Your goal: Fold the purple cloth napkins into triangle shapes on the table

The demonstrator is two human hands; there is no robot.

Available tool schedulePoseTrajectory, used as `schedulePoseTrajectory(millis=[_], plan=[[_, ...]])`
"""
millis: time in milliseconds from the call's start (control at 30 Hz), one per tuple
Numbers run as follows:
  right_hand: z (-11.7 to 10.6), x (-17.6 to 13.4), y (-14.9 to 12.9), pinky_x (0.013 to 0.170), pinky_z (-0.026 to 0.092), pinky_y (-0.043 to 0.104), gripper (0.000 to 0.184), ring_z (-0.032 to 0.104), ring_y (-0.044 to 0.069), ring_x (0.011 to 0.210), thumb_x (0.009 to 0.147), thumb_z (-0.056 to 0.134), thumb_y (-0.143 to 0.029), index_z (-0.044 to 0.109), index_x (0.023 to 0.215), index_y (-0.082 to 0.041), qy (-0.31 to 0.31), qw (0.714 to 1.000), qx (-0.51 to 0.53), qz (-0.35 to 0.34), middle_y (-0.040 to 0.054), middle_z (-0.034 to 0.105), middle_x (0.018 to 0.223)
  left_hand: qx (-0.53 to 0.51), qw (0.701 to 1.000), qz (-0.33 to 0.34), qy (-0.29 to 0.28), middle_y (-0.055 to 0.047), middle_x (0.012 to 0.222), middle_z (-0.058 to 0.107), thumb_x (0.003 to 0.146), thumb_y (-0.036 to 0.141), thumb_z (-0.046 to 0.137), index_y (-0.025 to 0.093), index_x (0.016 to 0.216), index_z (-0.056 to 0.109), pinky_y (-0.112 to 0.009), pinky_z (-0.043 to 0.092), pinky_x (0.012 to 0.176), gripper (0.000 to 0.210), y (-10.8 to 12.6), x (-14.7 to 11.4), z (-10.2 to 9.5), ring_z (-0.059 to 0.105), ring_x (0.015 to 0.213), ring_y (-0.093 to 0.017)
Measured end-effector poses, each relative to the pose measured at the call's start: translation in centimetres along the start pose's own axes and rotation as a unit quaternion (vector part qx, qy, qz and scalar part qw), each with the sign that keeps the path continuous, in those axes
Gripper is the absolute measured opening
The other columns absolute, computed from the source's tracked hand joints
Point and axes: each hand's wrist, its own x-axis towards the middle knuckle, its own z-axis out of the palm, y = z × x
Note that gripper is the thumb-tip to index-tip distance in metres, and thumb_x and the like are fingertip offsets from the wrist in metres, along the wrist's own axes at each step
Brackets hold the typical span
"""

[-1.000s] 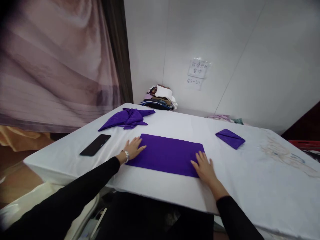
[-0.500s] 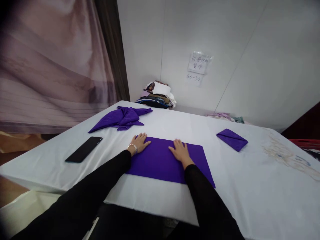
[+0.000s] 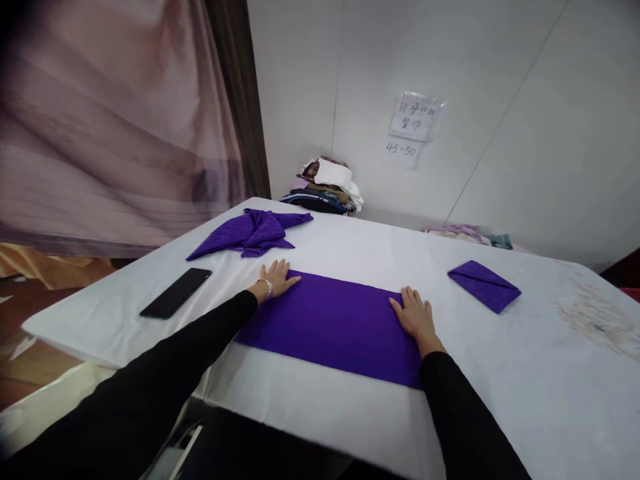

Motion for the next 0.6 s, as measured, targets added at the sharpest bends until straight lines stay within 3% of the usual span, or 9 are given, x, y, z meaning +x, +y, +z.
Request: schedulePoseTrajectory(millis=[33, 100, 167, 267, 367, 467, 600], plan=[[0.0, 0.0, 0.0, 0.108, 0.015, 0.051, 0.066, 0.013, 0.024, 0.138, 0.090, 0.017, -0.054, 0.024, 0.142, -0.015, 0.001, 1.000, 0.001, 0.000, 0.0061, 0.017, 0.151, 0.001, 1.000, 0.006, 0.017, -0.013, 0.151, 0.015, 0.082, 0.067, 0.023, 0.014, 0.141, 0.026, -0.057, 0.002, 0.108, 0.079, 1.6, -0.4, 0.2, 0.006, 0.138, -0.032], [0.0, 0.0, 0.1, 0.107, 0.015, 0.052, 0.066, 0.013, 0.024, 0.138, 0.090, 0.017, -0.054, 0.023, 0.143, -0.015, 0.001, 1.000, 0.001, -0.001, 0.0066, 0.017, 0.151, -0.011, 0.991, 0.127, 0.041, -0.010, 0.151, 0.017, 0.082, 0.068, 0.022, 0.017, 0.142, 0.026, -0.053, 0.000, 0.109, 0.079, 5.4, -1.2, 1.2, 0.006, 0.139, -0.029], [0.0, 0.0, 0.2, 0.107, 0.015, 0.052, 0.066, 0.013, 0.024, 0.138, 0.090, 0.017, -0.053, 0.023, 0.142, -0.014, 0.000, 1.000, 0.000, -0.005, 0.0070, 0.018, 0.151, -0.038, 0.970, 0.237, 0.027, -0.005, 0.151, 0.019, 0.081, 0.070, 0.023, 0.023, 0.142, 0.025, -0.051, 0.003, 0.111, 0.077, 9.0, -2.0, 2.6, 0.009, 0.139, -0.027], [0.1, 0.1, 0.4, 0.107, 0.017, 0.051, 0.066, 0.013, 0.024, 0.138, 0.090, 0.016, -0.053, 0.025, 0.142, -0.014, 0.002, 1.000, -0.006, -0.010, 0.0066, 0.018, 0.151, -0.057, 0.966, 0.253, 0.013, -0.003, 0.150, 0.022, 0.081, 0.070, 0.022, 0.023, 0.141, 0.028, -0.046, 0.006, 0.112, 0.076, 11.2, -2.2, 3.9, 0.012, 0.138, -0.024], [0.3, 0.1, 0.5, 0.107, 0.018, 0.052, 0.066, 0.013, 0.025, 0.138, 0.089, 0.017, -0.054, 0.025, 0.142, -0.015, 0.008, 1.000, -0.009, -0.011, 0.0065, 0.018, 0.151, -0.056, 0.981, 0.186, 0.026, -0.008, 0.150, 0.022, 0.084, 0.066, 0.019, 0.016, 0.141, 0.028, -0.047, 0.007, 0.111, 0.075, 8.1, -1.1, 3.4, 0.013, 0.138, -0.026], [0.4, 0.1, 0.5, 0.107, 0.017, 0.052, 0.066, 0.014, 0.025, 0.137, 0.089, 0.017, -0.054, 0.025, 0.142, -0.015, 0.009, 1.000, -0.009, -0.012, 0.0066, 0.019, 0.150, -0.043, 0.994, 0.094, 0.037, -0.014, 0.149, 0.022, 0.086, 0.062, 0.020, 0.013, 0.140, 0.029, -0.055, 0.008, 0.109, 0.073, 2.1, 0.0, 1.9, 0.013, 0.138, -0.030], [0.2, 0.0, 0.4, 0.107, 0.017, 0.051, 0.066, 0.014, 0.024, 0.137, 0.089, 0.017, -0.053, 0.025, 0.142, -0.015, 0.008, 1.000, -0.008, -0.011, 0.0062, 0.019, 0.150, 0.004, 0.996, -0.070, 0.055, -0.010, 0.150, 0.020, 0.089, 0.054, 0.019, 0.016, 0.140, 0.029, -0.054, 0.009, 0.109, 0.065, -4.2, -0.4, 0.0, 0.013, 0.138, -0.027]])
